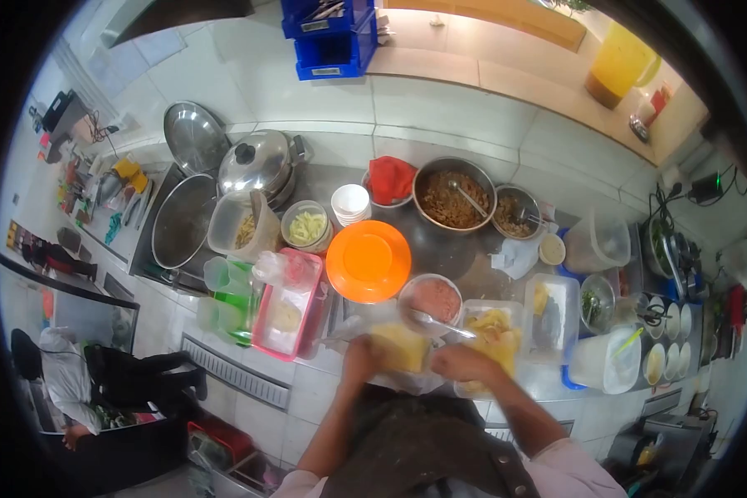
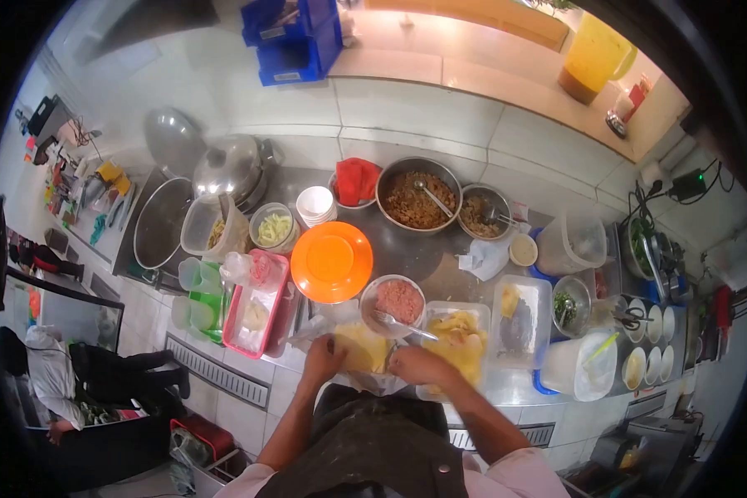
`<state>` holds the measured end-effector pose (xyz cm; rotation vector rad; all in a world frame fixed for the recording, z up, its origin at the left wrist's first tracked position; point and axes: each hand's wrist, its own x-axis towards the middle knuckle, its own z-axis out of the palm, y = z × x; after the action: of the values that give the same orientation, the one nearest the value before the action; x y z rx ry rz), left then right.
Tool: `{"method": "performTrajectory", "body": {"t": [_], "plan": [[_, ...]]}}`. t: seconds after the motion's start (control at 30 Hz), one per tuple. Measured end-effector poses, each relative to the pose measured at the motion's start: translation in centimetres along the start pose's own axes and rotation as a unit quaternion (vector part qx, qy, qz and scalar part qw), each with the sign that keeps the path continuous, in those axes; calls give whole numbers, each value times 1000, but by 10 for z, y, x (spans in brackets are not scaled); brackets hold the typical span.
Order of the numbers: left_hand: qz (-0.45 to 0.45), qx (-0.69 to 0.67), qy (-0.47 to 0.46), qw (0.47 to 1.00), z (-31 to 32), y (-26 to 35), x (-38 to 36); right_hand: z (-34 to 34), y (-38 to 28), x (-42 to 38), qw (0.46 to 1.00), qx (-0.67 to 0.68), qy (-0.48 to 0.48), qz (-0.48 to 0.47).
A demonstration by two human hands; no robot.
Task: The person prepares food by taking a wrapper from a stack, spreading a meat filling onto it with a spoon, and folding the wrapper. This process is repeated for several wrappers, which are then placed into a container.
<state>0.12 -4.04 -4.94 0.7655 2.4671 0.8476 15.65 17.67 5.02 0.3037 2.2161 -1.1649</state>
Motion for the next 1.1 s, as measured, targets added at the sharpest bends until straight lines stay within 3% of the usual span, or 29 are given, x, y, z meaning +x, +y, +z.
{"method": "performTrajectory", "body": {"t": [0.03,0.1,0.13,0.2,0.33,0.5,0.63,0.7,0.73,0.8,0.83,0.9,0.93,1.0,1.03,1.1], "plan": [[2,-7,4,1000,7,-6,5,28,5,21,1000,-8,1,3],[-83,-46,-37,995,21,-17,20,85,19,54,961,41,259,86],[-80,-54,-33,995,19,-16,25,90,8,58,961,32,261,87],[-95,-19,-81,992,10,-13,26,96,-15,57,887,36,448,101],[-22,44,-56,997,-7,15,21,106,-5,60,874,41,472,104],[-60,-23,-122,990,-9,-3,34,126,-9,70,820,39,567,69],[-40,-8,-143,989,-19,3,36,131,-14,73,819,34,572,28],[-13,-7,-152,988,-28,12,35,128,-21,73,829,-11,552,-89],[-8,-4,-158,987,-24,9,34,125,-25,75,827,-9,556,-83],[-7,-64,-84,994,-10,-8,32,119,-32,80,883,-30,408,-231],[-3,-62,-88,994,-6,-18,30,115,-39,71,882,-28,412,-228],[15,-223,-6,975,-5,-29,28,110,-48,46,863,46,468,-185],[15,-224,-6,975,-5,-29,27,113,-40,45,863,46,468,-186],[-37,-208,-53,976,-9,-32,20,124,-20,53,834,149,528,66],[-40,-207,-53,976,-8,-33,20,128,-13,61,835,150,526,67],[26,-77,-114,990,1,-30,24,125,-7,74,838,84,522,137]]}}
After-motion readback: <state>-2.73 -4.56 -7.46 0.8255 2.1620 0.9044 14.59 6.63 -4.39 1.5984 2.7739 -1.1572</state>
